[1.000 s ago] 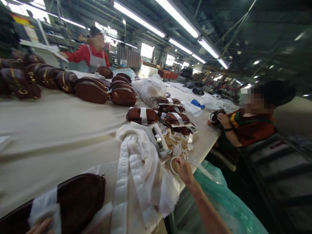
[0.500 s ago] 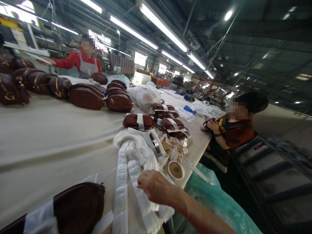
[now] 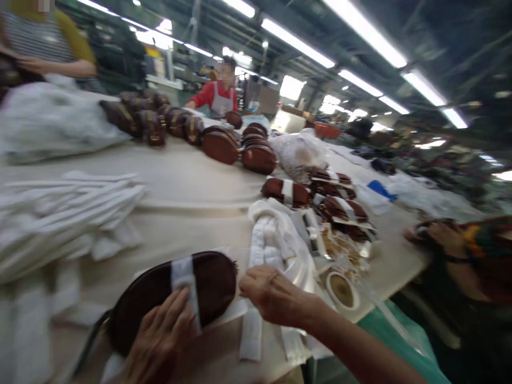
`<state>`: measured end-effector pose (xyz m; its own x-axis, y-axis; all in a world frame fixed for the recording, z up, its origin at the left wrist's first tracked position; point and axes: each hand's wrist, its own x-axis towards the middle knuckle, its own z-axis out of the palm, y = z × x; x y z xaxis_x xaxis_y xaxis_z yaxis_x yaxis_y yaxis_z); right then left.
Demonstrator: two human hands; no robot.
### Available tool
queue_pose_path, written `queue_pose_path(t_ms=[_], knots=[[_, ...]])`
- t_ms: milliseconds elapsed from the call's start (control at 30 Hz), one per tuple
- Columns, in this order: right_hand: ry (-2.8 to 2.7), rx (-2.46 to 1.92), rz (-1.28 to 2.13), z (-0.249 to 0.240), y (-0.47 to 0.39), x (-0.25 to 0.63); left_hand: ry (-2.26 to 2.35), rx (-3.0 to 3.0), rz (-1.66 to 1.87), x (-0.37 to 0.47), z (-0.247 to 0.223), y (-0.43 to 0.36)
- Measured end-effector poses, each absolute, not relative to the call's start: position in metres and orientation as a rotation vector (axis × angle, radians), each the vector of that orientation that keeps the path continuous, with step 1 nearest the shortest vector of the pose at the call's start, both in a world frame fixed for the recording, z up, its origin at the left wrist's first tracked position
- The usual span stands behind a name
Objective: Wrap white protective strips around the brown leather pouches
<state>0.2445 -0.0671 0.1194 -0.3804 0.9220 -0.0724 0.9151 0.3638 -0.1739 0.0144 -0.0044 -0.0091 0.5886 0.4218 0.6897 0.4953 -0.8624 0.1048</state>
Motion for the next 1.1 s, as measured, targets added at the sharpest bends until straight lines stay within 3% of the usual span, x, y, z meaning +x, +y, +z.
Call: queue_pose_path(t_ms=[300, 633, 900, 1100], knots=[[-2.773, -1.384, 0.619, 0.113, 0.007, 0.215, -0.946, -2.702, -0.882, 0.013, -0.008, -0.012], [-3.173, -1.241, 0.407, 0.093, 0.072, 0.176, -0.926, -2.738, -0.941, 0.013, -0.006, -0.013], [-3.035, -1.368, 0.833, 0.086, 0.098, 0.170, -0.951, -2.733, -0.948, 0.013, -0.008, -0.014], [-2.848, -1.550, 0.946, 0.072, 0.123, 0.181, -0.940, -2.713, -0.974, 0.013, -0.006, -0.014]])
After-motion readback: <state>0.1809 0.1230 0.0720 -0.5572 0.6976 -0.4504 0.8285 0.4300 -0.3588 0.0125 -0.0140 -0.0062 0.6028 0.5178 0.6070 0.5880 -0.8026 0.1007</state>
